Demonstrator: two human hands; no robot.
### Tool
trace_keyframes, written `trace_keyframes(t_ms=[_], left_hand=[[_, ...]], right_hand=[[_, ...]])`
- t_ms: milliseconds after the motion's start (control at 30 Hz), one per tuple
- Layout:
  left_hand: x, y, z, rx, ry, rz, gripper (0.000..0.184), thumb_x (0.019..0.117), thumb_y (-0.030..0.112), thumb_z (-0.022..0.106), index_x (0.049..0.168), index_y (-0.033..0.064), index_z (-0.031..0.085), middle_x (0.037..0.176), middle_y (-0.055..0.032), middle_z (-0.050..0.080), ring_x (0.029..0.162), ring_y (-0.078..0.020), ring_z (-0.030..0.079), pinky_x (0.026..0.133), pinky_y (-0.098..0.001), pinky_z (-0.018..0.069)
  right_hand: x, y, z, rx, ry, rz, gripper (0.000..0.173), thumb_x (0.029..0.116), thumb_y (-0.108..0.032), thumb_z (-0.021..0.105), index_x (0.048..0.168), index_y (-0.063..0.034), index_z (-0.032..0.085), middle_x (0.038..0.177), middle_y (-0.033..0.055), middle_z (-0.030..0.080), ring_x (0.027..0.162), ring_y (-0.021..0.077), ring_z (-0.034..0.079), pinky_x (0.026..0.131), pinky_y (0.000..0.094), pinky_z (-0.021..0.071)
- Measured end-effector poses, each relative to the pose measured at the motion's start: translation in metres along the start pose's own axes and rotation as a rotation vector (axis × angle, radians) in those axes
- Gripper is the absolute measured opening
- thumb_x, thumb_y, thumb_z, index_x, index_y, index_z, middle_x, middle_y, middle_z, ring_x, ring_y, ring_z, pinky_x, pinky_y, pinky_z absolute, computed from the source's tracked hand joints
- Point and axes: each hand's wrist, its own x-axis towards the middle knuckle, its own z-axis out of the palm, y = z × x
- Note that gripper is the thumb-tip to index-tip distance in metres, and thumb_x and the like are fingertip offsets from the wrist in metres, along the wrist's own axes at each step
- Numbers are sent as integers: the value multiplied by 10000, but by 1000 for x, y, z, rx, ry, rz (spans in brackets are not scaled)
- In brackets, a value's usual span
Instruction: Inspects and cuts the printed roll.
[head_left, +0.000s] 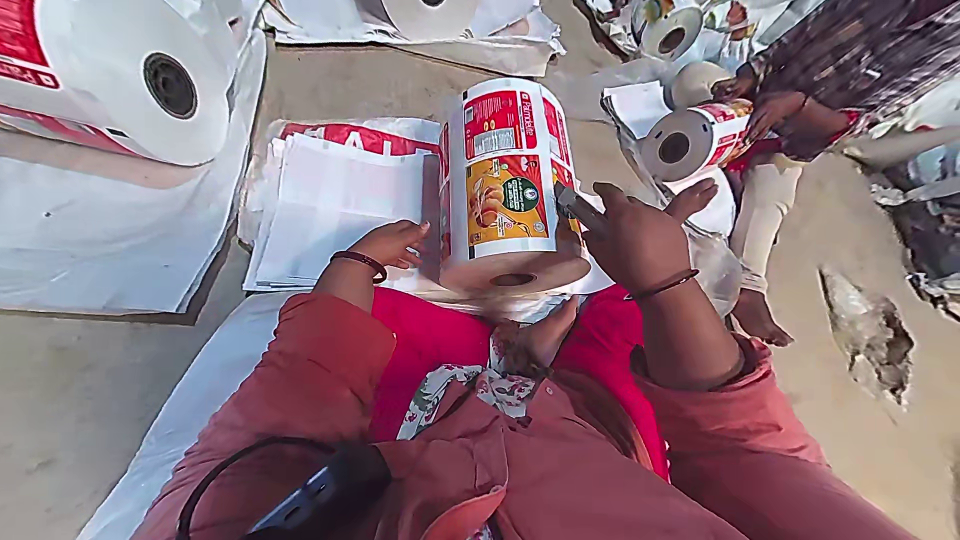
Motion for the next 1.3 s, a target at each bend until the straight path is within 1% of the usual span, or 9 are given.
trace_keyframes(t_ms=[67, 233, 600, 933, 1000, 1067, 1133, 1233, 1300], left_hand=[[0, -2, 1, 26, -79, 85, 473, 1066, 354, 549, 1445, 80, 479, 1298, -203, 641, 1119, -343, 671, 931, -530, 542], [9, -8, 7, 235, -85, 269, 935, 910, 245, 791, 1632, 152, 204, 1408, -288, 551, 1070, -424, 673, 908, -590, 548], [13, -8, 5, 370, -54, 299, 950, 933, 315, 772, 1654, 197, 166, 1438, -316, 514, 1116, -446, 667, 959, -600, 536], [15, -10, 4, 422, -49, 314, 930, 937, 367, 759, 1650, 197, 186, 1416, -312, 542, 1148, -473, 648, 988, -645, 497], [16, -10, 5, 435, -47, 305, 937, 938, 382, 757, 1652, 210, 176, 1411, -301, 552, 1151, -464, 652, 992, -639, 501], [15, -9, 4, 429, -39, 297, 946, 934, 382, 762, 1652, 200, 173, 1389, -301, 571, 1143, -470, 651, 990, -642, 497], [13, -11, 5, 396, -21, 293, 954, 917, 373, 782, 1646, 181, 196, 1366, -304, 585, 1113, -474, 655, 976, -646, 496], [4, -5, 6, 324, 25, 372, 892, 872, 290, 832, 1591, 95, 340, 1434, -282, 529, 1148, -437, 645, 965, -609, 533], [-8, 8, 12, 332, 103, 490, 735, 892, 301, 805, 1510, 72, 480, 1522, -235, 468, 1302, -408, 555, 1009, -596, 504]], right_hand=[[1, 2, -1, 13, -28, -37, 493, 944, -219, 685, 1422, -158, 587, 1158, 221, 688, 1009, 454, 685, 778, 666, 532], [4, 2, -6, 0, -96, -111, 487, 983, -219, 664, 1459, -177, 573, 1183, 244, 665, 1036, 460, 671, 812, 661, 533], [9, -6, -36, -298, -284, -259, 522, 1007, -171, 605, 1510, -102, 483, 1177, 252, 631, 1017, 470, 661, 753, 648, 533], [-34, -18, -46, -425, -368, -251, 533, 1024, -196, 588, 1538, -127, 466, 1146, 221, 637, 939, 438, 677, 677, 601, 552], [-56, -12, -46, -390, -368, -308, 468, 994, -187, 636, 1452, -123, 558, 1052, 206, 647, 869, 420, 676, 619, 579, 545], [-82, -3, -42, -293, -448, -419, 275, 950, -192, 651, 1221, -186, 692, 896, 141, 671, 776, 366, 678, 577, 563, 524], [-105, -4, -37, -230, -622, -395, 358, 999, -244, 595, 1352, -253, 651, 1022, 129, 687, 902, 357, 686, 693, 579, 541], [-117, 32, -15, 130, -256, -206, 411, 968, -247, 670, 1378, -215, 651, 1048, 159, 715, 881, 363, 706, 715, 616, 559], [-114, 64, 8, 513, -88, -41, 465, 975, -275, 666, 1431, -205, 605, 997, 80, 709, 691, 203, 648, 607, 442, 556]])
